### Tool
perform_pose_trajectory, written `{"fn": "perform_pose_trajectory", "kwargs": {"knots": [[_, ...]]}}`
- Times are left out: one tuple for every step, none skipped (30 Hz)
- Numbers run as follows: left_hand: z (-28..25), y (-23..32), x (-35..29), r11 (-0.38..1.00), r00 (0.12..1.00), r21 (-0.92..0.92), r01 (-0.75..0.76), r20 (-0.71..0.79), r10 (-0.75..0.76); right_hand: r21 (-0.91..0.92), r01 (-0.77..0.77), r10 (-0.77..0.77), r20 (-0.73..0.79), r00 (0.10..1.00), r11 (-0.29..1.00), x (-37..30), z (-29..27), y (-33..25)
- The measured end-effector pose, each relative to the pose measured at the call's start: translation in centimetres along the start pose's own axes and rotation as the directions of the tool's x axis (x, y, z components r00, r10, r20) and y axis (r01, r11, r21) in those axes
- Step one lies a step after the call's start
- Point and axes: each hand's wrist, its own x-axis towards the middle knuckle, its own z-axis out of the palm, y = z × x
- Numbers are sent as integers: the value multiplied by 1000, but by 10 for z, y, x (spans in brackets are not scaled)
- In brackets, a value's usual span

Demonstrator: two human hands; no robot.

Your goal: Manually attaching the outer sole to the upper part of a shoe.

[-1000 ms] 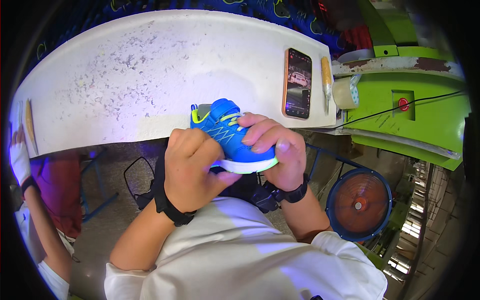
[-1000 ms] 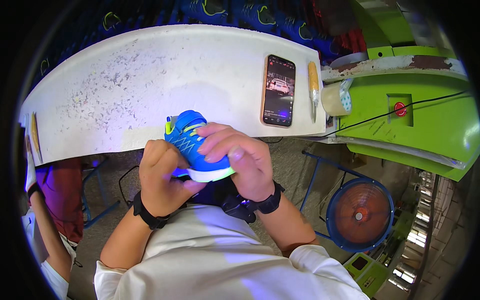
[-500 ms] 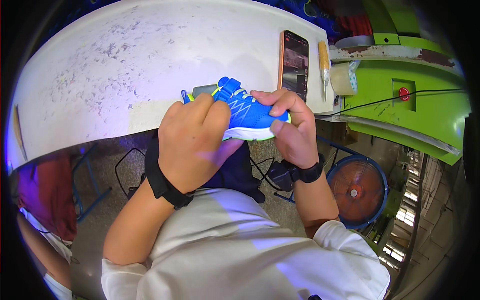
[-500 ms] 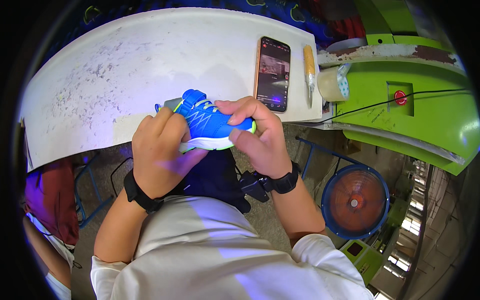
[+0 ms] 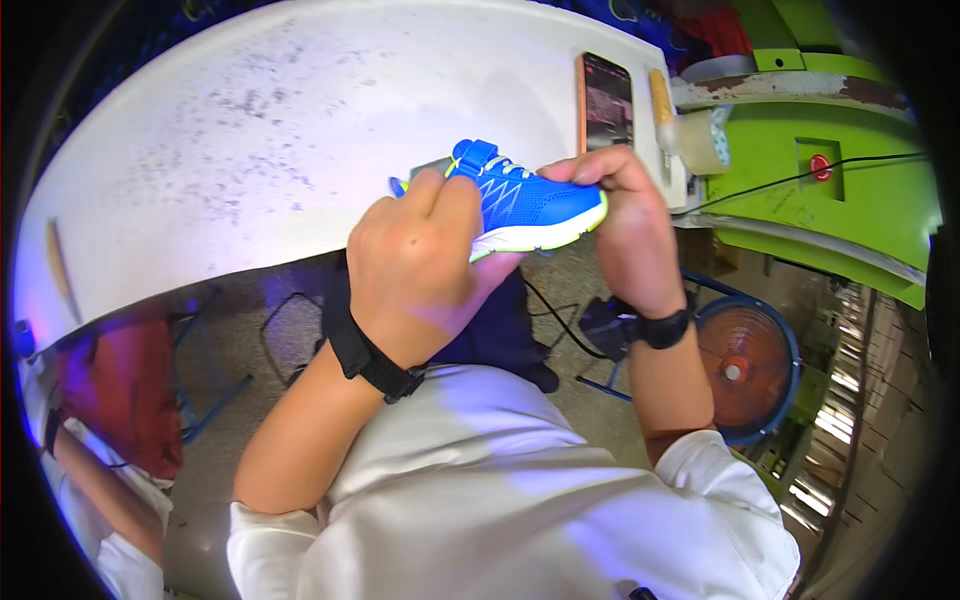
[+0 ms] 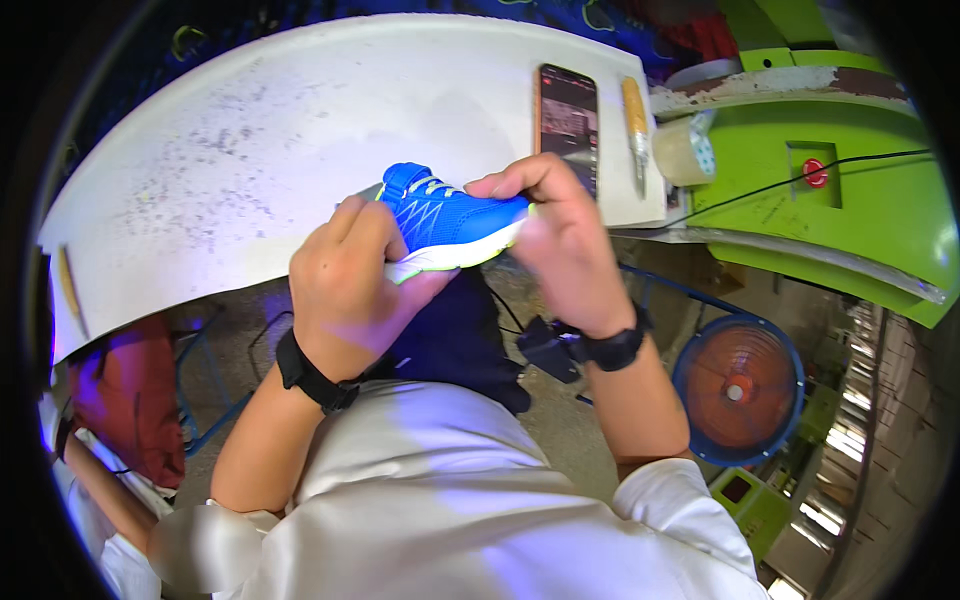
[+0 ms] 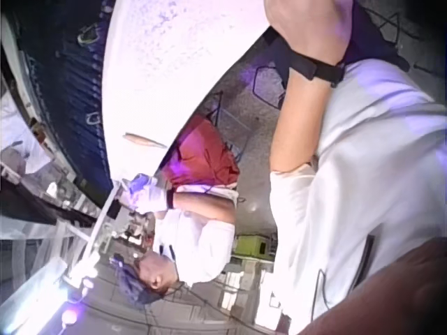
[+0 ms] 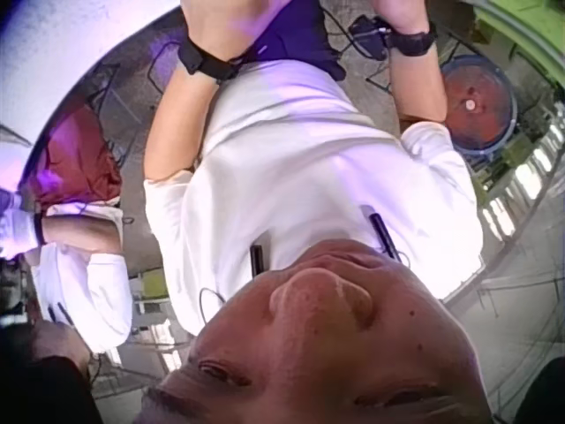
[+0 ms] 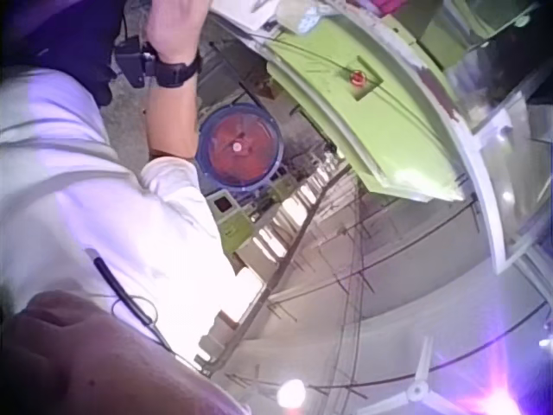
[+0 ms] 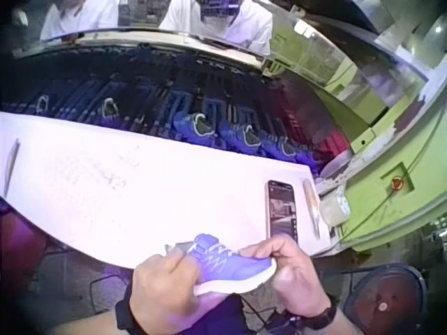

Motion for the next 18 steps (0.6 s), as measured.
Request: {"fn": "perform_pose_trajectory", "kwargs": {"knots": [[-12,3,-2,993,993,93,78,86,-86,190,46,-60,66,996,981,5,3,-6],[-20,4,-2,990,992,127,59,105,-73,378,79,-131,115,985,922,8,11,-17],[-26,6,-3,998,998,43,-35,-43,37,587,84,-216,157,964,805,10,21,-21],[-33,7,-4,989,972,-32,-145,-191,136,762,72,-312,174,934,643,15,35,-23],[-41,4,-9,973,961,-63,-224,-178,210,880,32,-379,171,910,474,16,52,-22],[-48,1,-11,954,949,-92,-285,-165,267,890,23,-380,171,909,456,19,70,-21],[-49,-6,-24,939,984,-307,-153,-140,115,701,87,-327,216,920,708,15,78,-20],[-53,-11,-40,871,995,-492,0,-87,-49,446,125,-256,248,934,886,12,86,-21],[-58,-5,-48,849,975,-521,84,-132,-178,196,368,-410,262,874,909,11,89,-19],[-65,-5,-56,779,952,-596,198,-72,-297,-72,575,-529,312,789,815,10,89,-17],[-65,-12,-58,788,964,-598,147,-91,-250,-234,583,-503,323,802,778,2,89,-14],[-64,-17,-62,787,973,-609,98,-108,-204,-227,582,-512,300,804,781,-6,85,-1],[-64,-17,-65,802,970,-582,134,-89,-227,-303,538,-481,247,841,787,-17,81,20],[-62,-16,-69,816,975,-563,131,-75,-209,-373,486,-445,195,874,790,-20,82,26],[-61,-15,-70,835,980,-537,120,-69,-186,-367,479,-445,178,878,797,-21,80,32],[-60,-14,-70,851,985,-513,108,-61,-162,-342,441,-412,155,898,830,-20,77,37],[-59,-12,-68,852,987,-510,121,-32,-159,-315,393,-372,126,920,864,-22,74,39],[-60,-10,-66,884,992,-456,99,-28,-125,-312,373,-361,99,927,874,-22,75,38]]}}
